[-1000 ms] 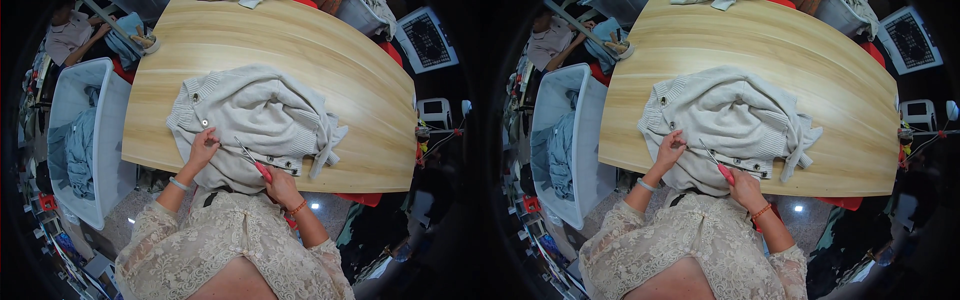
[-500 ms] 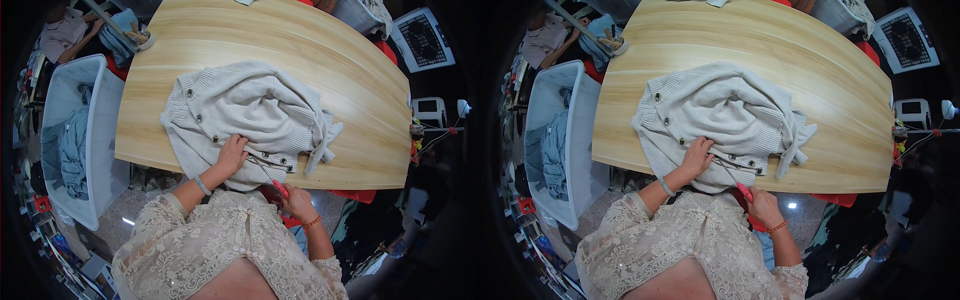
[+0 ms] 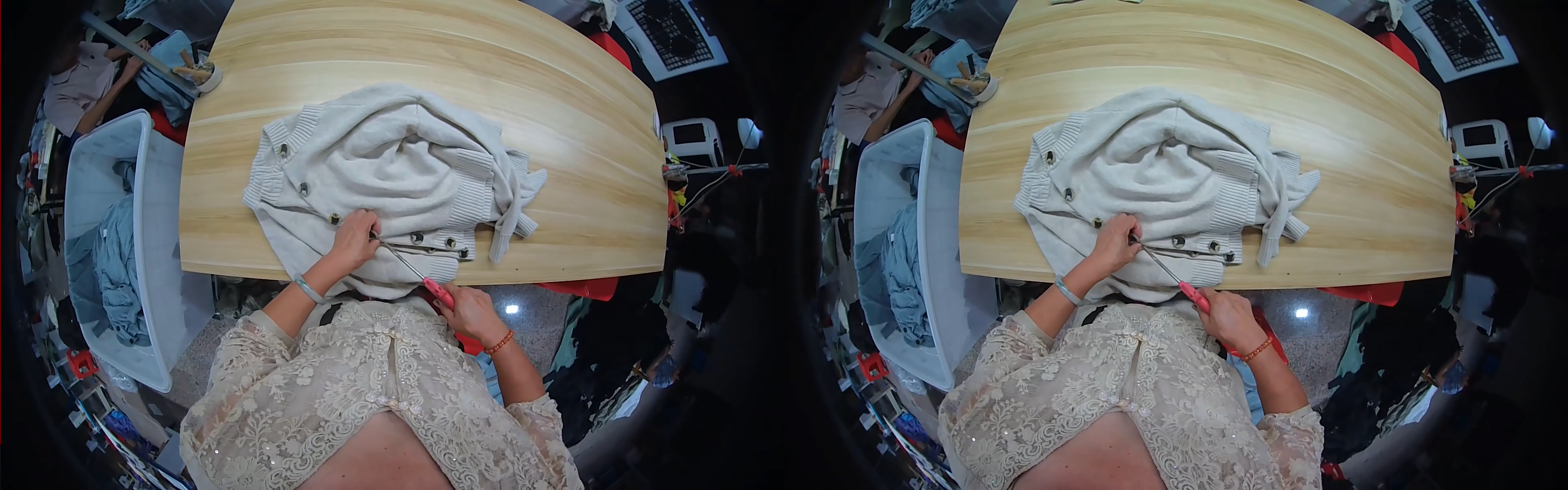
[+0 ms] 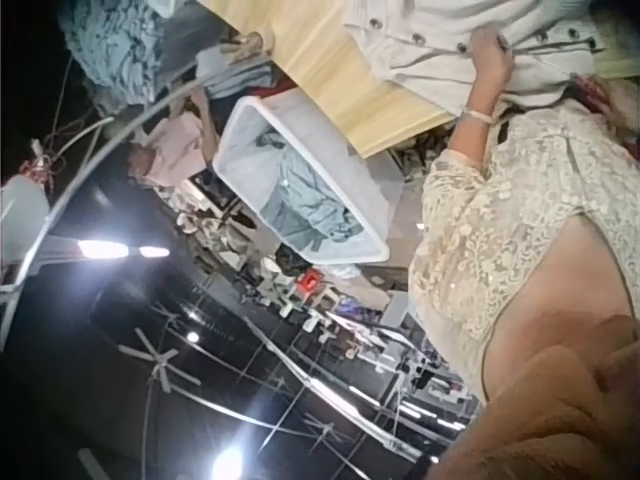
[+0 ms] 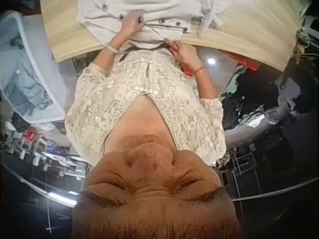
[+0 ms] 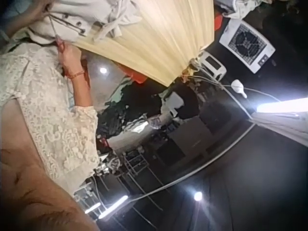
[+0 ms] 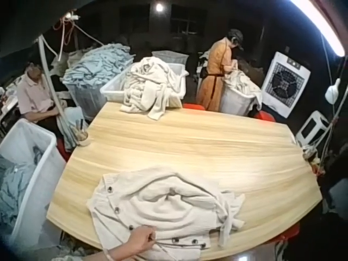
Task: Trimming loose threads from a white knit sweater with scissors and inspecting it.
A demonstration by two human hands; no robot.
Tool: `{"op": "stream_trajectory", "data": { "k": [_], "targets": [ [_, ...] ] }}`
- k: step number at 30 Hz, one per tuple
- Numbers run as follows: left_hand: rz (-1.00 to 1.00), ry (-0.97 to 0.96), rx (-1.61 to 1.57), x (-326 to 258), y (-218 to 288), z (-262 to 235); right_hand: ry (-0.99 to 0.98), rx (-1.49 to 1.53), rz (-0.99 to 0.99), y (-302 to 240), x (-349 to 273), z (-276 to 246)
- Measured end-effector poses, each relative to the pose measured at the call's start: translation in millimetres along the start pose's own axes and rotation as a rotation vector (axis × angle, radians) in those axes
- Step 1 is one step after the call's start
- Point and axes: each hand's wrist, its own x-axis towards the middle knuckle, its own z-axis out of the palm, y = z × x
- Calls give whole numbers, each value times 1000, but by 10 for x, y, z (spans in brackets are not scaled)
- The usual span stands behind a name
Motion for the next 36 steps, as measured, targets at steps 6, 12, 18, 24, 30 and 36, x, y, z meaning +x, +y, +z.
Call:
{"op": "stream_trajectory", "data": {
  "k": [6,12,18,24,30,36],
  "targets": [
    [337,112,91,-19,434,266,124,59,51,133,-246,-59],
    [240,-39,100,184,460,686,103,-22,218,277,-427,-70],
    [320,-190,92,276,385,651,-37,53,219,197,-456,6],
    [557,-120,-70,401,740,874,219,140,328,481,-731,146],
    [363,-305,104,583,740,1204,166,104,463,399,-808,152],
    [397,-365,-106,658,656,1162,229,299,430,358,-724,458]
  ]
}}
